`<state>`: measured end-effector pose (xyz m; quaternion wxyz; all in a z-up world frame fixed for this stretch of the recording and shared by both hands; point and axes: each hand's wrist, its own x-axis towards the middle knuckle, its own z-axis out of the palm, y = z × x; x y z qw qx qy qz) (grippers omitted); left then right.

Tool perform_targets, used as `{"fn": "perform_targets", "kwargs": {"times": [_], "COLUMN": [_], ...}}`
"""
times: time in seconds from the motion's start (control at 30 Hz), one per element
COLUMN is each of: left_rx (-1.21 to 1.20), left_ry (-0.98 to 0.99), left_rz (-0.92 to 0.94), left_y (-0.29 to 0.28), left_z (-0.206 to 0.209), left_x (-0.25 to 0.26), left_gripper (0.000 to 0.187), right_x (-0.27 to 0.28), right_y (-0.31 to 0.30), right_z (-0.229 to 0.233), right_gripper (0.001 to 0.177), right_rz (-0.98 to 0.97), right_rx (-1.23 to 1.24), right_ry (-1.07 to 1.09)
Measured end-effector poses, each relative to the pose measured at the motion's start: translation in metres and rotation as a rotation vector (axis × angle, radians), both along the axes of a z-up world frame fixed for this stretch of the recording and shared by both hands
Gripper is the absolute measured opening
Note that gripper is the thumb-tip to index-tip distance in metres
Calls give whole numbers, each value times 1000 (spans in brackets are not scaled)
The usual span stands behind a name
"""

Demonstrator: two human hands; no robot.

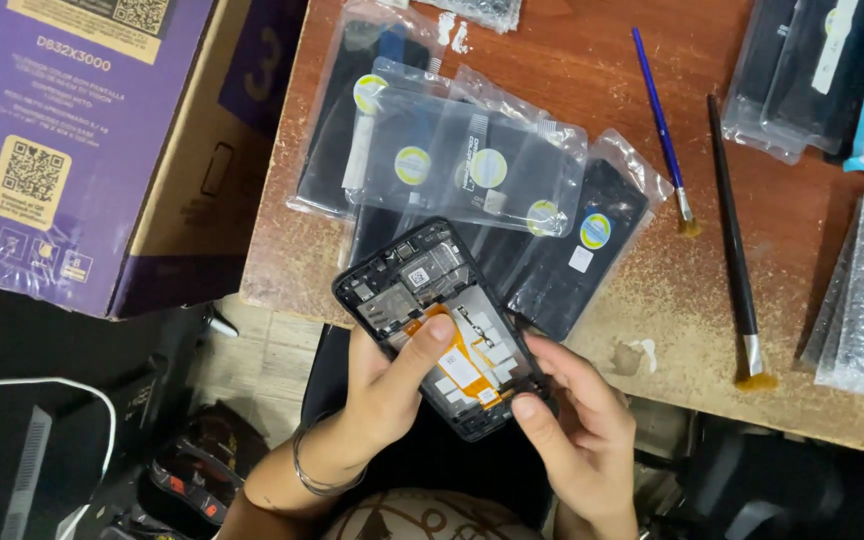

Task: Cleaning and inspecting a mobile phone chassis using a brush at a repair bench.

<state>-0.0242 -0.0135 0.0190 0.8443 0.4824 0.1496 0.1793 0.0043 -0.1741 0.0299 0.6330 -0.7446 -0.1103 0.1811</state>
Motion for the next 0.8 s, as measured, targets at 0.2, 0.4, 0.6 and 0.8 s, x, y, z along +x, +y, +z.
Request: {"fn": "perform_targets", "kwargs": {"times": [0.2,0.4,0.6,0.8], "left_rx": [92,363,442,51], "left_ry": [25,-58,-139,72], "left_rz": [44,29,-29,58], "left_y": [-5,-3,-4,-5], "left_z": [-2,9,10,-1], "left_x": [-2,4,7,14], "left_gripper": [20,19,22,17], "right_x": [-4,0,4,8], "right_y": [7,9,5,4], "right_z": [-10,-16,-21,-8], "right_gripper": [36,42,35,42], "right_rz": [-141,-109,-163,-107], "right_rx": [-43,147,106,203], "right_ry": [46,83,44,78]}}
